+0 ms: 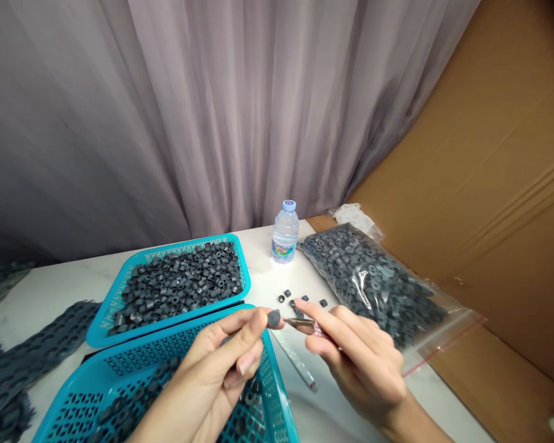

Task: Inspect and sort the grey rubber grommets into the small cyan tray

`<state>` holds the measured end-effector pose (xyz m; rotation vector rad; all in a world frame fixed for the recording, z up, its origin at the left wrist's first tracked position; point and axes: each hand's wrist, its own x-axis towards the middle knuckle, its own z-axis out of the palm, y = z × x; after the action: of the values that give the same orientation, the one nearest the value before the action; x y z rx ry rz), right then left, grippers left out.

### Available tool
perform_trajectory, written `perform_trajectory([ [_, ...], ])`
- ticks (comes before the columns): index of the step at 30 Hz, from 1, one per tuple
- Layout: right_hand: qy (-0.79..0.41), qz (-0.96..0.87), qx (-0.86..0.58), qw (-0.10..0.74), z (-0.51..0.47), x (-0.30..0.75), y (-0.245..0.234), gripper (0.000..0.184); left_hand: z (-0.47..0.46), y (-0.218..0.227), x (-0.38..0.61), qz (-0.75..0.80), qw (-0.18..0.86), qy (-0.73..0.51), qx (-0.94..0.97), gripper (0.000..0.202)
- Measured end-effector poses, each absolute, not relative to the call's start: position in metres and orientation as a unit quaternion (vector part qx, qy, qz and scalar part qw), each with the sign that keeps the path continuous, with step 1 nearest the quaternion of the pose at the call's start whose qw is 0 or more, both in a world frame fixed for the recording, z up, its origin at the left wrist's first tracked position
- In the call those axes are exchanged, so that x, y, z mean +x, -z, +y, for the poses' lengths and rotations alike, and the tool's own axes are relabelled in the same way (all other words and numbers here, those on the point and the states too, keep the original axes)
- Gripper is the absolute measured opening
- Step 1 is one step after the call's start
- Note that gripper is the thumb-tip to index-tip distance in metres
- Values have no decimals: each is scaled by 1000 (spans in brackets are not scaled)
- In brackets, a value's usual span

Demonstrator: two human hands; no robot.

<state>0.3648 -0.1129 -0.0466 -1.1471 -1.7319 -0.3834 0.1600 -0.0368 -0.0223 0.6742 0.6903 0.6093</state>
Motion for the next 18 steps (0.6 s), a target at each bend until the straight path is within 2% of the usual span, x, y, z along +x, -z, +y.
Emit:
perform_trajectory([
  [7, 158, -732, -465, 472, -109, 367, 45, 38, -36, 20, 160, 338, 838, -299, 307, 26],
  [18, 167, -740, -461, 460, -108, 368, 44, 34, -37, 24, 159, 335, 840, -293, 310, 27],
])
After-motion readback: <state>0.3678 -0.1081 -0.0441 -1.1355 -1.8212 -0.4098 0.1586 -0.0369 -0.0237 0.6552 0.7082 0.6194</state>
